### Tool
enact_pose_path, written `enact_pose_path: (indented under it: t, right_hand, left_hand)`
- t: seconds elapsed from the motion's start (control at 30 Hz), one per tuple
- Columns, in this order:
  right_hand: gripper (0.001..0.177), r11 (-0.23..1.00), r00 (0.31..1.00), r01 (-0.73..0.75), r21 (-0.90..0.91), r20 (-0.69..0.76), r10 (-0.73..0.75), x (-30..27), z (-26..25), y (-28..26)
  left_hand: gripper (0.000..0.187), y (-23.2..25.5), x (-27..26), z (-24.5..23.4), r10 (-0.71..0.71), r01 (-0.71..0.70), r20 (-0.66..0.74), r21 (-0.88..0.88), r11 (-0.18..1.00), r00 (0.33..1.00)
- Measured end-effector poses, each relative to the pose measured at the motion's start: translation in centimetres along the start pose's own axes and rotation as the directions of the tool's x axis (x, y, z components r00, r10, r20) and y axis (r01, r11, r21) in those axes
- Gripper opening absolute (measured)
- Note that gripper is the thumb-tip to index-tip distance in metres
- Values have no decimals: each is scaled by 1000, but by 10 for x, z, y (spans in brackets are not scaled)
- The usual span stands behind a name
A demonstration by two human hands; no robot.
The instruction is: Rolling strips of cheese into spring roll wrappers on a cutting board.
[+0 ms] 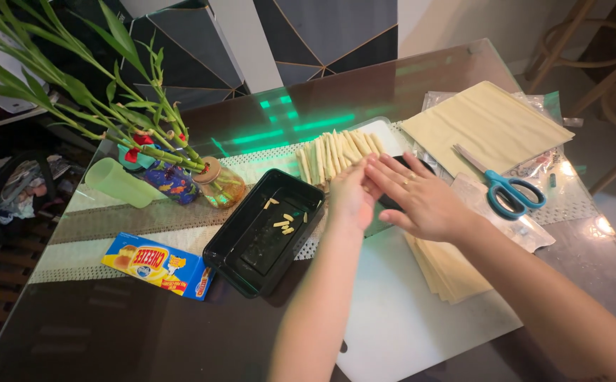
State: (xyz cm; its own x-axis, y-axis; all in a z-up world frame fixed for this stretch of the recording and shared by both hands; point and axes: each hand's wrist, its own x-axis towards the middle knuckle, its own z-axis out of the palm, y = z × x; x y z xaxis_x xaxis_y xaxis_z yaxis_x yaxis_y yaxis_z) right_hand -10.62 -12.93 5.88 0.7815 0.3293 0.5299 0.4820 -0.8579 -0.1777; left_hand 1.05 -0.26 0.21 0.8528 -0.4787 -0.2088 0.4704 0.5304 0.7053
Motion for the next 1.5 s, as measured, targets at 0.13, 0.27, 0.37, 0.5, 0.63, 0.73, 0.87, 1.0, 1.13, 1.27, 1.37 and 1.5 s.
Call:
enact_pose_path:
  t: [0.13,0.27,0.37,0.5,0.63,0.73,0.87,1.0,1.13,1.27,1.37,1.5]
  right_hand:
    - [70,986,1000,-1,-166,-17,-2,5,-2,-10]
    - [27,981,939,-119,-153,-339,61,20,7,-43]
    - [17,988,884,-102,-115,-467,37,31,15,-63]
    - [15,988,881,-99,-117,-473,33,34,26,-85]
    - [14,989,894,-141,-49,-435,106,25,43,-92]
    - [12,962,888,-250,110,-371,273,22,48,-98]
    - [18,974,911,-209,-82,-379,164,20,52,-111]
    - [12,957,927,-262,-123,-309,214,20,57,-110]
    - [13,890,894,-425,162,-77,441,15,64,-93]
    - [22,280,761,-570,772,367,536,5,77,-80]
    - [24,592,836,-509,624,197,512,15,61,-102]
    - [18,941,953,-280,-190,-175,248,14,59,-117]
  left_hand:
    - [31,13,-20,0,45,-37,74,-109,993,996]
    - [40,10,-51,8,221,-224,53,46,974,974]
    - [42,20,-78,11,337,-339,40,89,937,941]
    - [40,26,-100,-10,404,-407,47,88,909,914]
    - [37,28,-109,-34,390,-391,27,102,915,920]
    - [30,33,-112,-44,336,-330,-63,91,940,940]
    - [21,35,-116,-50,391,-389,-131,43,920,911]
    - [25,38,-118,-54,388,-383,-127,64,922,913]
    - [25,39,-114,-64,448,-451,94,12,892,889]
    - [27,44,-118,-65,312,-323,201,26,946,929]
    - [27,35,-118,-60,338,-350,130,82,933,932]
    - [26,24,-116,-59,456,-458,44,151,876,889]
